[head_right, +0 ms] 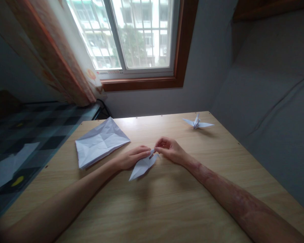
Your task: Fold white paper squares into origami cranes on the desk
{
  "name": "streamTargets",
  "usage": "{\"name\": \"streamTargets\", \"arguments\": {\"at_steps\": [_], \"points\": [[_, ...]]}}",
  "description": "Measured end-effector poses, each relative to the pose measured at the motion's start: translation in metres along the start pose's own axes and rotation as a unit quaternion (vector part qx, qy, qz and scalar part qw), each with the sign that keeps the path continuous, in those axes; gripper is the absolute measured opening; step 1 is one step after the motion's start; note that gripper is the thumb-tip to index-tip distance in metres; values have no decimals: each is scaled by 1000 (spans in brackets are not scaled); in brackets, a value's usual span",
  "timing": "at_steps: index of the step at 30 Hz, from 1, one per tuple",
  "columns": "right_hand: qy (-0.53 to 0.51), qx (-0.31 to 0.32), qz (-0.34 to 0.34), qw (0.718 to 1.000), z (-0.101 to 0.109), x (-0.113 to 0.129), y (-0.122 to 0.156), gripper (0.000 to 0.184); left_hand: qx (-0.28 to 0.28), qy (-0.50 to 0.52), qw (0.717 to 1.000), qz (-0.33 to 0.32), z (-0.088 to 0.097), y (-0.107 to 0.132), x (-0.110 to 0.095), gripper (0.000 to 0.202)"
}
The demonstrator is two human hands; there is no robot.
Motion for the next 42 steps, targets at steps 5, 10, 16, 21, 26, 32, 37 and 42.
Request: {"name": "streamTargets", "arguments": {"at_steps": [5, 10, 16, 21, 26, 32, 37, 42], "points": [[6, 5, -6, 1000, -5, 3, 1, 32, -24, -35, 999, -19, -1, 1, -1, 56], [35, 0, 14, 999, -9, 8, 1, 24, -13, -82, 996, -23, -7, 1, -9, 58], [54, -4, 25, 998, -10, 9, 1, 19, -13, -111, 993, -32, -11, 0, -12, 55], [73, -17, 26, 997, -8, 9, 1, 23, -29, -75, 997, -22, -10, -1, -6, 55], [139, -6, 18, 990, -9, 12, 2, 31, -37, -41, 998, -10, -10, -2, -5, 56], [102, 9, 10, 995, -6, 7, 1, 34, -30, -27, 999, -1, -8, 3, -5, 59], [60, 25, -8, 998, -4, 3, 0, 35, -24, -23, 999, -1, -8, 5, -6, 61], [84, 18, -19, 996, -6, 5, 0, 39, -23, -71, 997, -25, -10, 3, -6, 62]]}}
Point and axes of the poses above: each hand's wrist, its own y-axis away from the middle knuckle, its own z-axis out of the back of the hand, x = y × z, the point moved 3 cm from there along -y, towards the middle knuckle, and after that the axes turned 10 degrees about -y, right-handed, at the moved point
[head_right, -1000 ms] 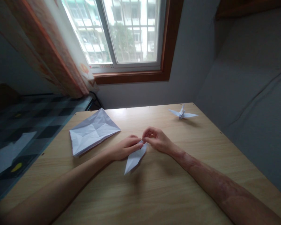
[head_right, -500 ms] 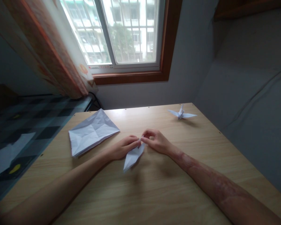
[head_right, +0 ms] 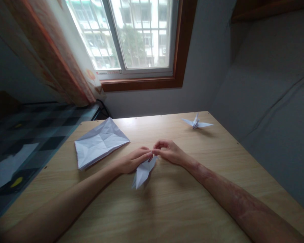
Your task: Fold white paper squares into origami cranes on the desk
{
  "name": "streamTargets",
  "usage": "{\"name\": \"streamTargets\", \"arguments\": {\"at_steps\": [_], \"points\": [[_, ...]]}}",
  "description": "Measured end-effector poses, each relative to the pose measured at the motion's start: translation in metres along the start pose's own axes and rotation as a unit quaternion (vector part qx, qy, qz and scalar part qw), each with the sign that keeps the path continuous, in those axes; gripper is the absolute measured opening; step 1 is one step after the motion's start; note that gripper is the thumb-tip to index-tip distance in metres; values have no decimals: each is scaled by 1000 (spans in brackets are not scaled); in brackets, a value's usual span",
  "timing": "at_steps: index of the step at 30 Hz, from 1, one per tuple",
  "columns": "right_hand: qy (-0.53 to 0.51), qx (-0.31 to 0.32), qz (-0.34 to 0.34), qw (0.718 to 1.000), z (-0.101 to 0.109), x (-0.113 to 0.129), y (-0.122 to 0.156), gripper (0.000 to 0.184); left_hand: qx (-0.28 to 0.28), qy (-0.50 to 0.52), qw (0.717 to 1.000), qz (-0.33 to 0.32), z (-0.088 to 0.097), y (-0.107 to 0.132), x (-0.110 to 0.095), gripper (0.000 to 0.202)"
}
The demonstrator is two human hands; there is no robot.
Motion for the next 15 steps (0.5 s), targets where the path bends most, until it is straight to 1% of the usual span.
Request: {"name": "streamTargets", "arguments": {"at_steps": [5, 11, 15], "points": [[18, -12, -11, 1000, -1, 2, 1, 41, 12, -35, 999, -15, -1, 0, -2, 55], [28, -5, -8, 1000, -2, 1, 1, 39, 10, -16, 1000, -15, -1, -1, 0, 53], [25, -38, 3, 999, 1, -4, -1, 41, 10, -1, 1000, 1, -3, -3, 3, 52]]}}
Point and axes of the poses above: each hand's wrist, its own y-axis away from the middle knuckle, its own z-axis out of the back of the hand, x = y × z, the point moved 3 cm from there along -y, towards the middle knuckle, and after that the axes turned 10 degrees about -y, right-handed, at the moved point
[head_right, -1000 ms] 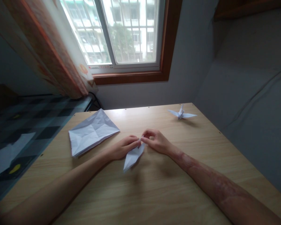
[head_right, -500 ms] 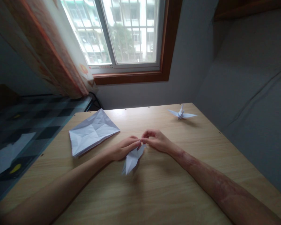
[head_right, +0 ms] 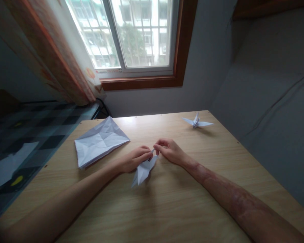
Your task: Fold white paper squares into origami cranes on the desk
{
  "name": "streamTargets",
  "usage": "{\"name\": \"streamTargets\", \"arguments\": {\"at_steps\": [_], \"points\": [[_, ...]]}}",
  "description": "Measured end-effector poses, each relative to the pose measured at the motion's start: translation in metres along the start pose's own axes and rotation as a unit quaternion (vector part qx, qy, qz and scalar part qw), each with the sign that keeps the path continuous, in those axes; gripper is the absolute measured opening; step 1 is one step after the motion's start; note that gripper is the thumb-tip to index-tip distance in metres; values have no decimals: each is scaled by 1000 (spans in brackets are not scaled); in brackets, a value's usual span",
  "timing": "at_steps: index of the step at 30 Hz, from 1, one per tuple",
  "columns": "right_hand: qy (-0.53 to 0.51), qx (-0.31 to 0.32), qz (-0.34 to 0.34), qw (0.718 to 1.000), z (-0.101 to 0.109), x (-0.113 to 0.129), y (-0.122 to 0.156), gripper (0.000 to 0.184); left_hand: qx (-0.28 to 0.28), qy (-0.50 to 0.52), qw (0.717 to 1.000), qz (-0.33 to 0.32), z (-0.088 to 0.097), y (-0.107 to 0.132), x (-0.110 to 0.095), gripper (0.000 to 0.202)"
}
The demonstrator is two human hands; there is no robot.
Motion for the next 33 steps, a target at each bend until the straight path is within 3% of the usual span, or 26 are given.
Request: {"name": "streamTargets", "arguments": {"at_steps": [4, 9, 12, 21, 25, 33], "points": [[-16, -29, 10, 999, 1, 2, -1, 43, -5, 9, 1000, 18, 0, 1, 0, 51], [10, 32, -3, 999, -5, 13, 2, 36, -16, 25, 999, 17, 0, 1, -2, 55], [29, 34, 9, 999, -5, 14, 3, 35, -18, 27, 999, 18, 0, 0, -2, 58], [-33, -49, 38, 998, 7, 7, -3, 41, -16, 74, 996, 45, 2, 0, -5, 65], [-31, -16, 15, 999, 2, 6, -1, 37, -29, 94, 993, 64, 4, 1, -8, 63], [-24, 6, 17, 1000, -1, 5, -1, 30, -47, 44, 998, 22, 2, 0, -6, 56]]}}
Point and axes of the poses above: each hand's wrist, its own y-axis away from the middle knuckle, its own z-axis out of the back of the hand, x = y × z, the point moved 3 cm from there along -y, towards the middle knuckle, and after that the axes turned 10 degrees about -y, right-handed, at the moved point
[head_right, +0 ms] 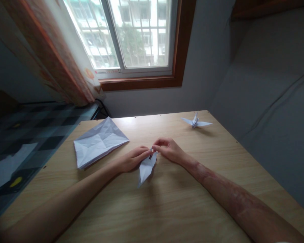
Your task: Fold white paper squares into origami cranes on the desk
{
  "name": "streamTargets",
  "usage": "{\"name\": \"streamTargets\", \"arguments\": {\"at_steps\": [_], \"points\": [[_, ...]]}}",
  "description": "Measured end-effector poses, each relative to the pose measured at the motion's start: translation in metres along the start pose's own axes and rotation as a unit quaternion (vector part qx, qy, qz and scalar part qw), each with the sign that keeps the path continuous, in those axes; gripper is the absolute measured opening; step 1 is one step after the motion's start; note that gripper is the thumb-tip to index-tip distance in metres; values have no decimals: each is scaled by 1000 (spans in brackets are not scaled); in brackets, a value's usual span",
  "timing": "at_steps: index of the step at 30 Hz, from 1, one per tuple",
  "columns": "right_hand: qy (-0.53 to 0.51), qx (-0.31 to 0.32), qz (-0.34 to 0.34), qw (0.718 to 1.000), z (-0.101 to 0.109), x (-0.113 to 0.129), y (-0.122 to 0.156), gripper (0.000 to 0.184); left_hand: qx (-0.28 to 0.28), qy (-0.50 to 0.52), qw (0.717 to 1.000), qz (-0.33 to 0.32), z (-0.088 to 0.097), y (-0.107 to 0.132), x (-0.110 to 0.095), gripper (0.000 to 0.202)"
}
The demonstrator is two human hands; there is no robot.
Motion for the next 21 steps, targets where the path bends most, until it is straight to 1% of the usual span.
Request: {"name": "streamTargets", "arguments": {"at_steps": [4, 7, 9, 11, 15, 16, 18, 21], "points": [[-26, -37, 10, 999, 4, -1, -1, 34, 16, 11, 1000, -8, -1, -2, -1, 54], [-42, -75, 26, 996, 7, -3, -1, 35, 26, 41, 999, 11, 0, -2, -2, 57], [-41, -83, 31, 995, 8, -3, -1, 35, 24, 50, 998, 19, 0, -2, -1, 58], [-35, -68, 24, 997, 8, -3, -1, 37, 20, 47, 999, 14, 1, -2, -1, 58], [6, 9, 1, 1000, 3, -1, 0, 40, 7, 35, 999, -6, 1, -2, 0, 58], [18, 20, -1, 1000, 2, 0, 0, 40, 6, 32, 999, -9, 1, -3, 0, 58], [28, 22, -2, 999, 2, 1, 1, 40, 7, 26, 1000, -11, 1, -3, 0, 58], [14, 5, -4, 1000, 3, 0, 1, 41, 10, 17, 1000, -5, 1, -3, 0, 59]]}}
Point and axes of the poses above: each hand's wrist, its own y-axis away from the middle knuckle, its own z-axis out of the back of the hand, x = y × z, the point moved 3 cm from there along -y, towards the middle knuckle, and after that the axes turned 10 degrees about -y, right-handed, at the moved point
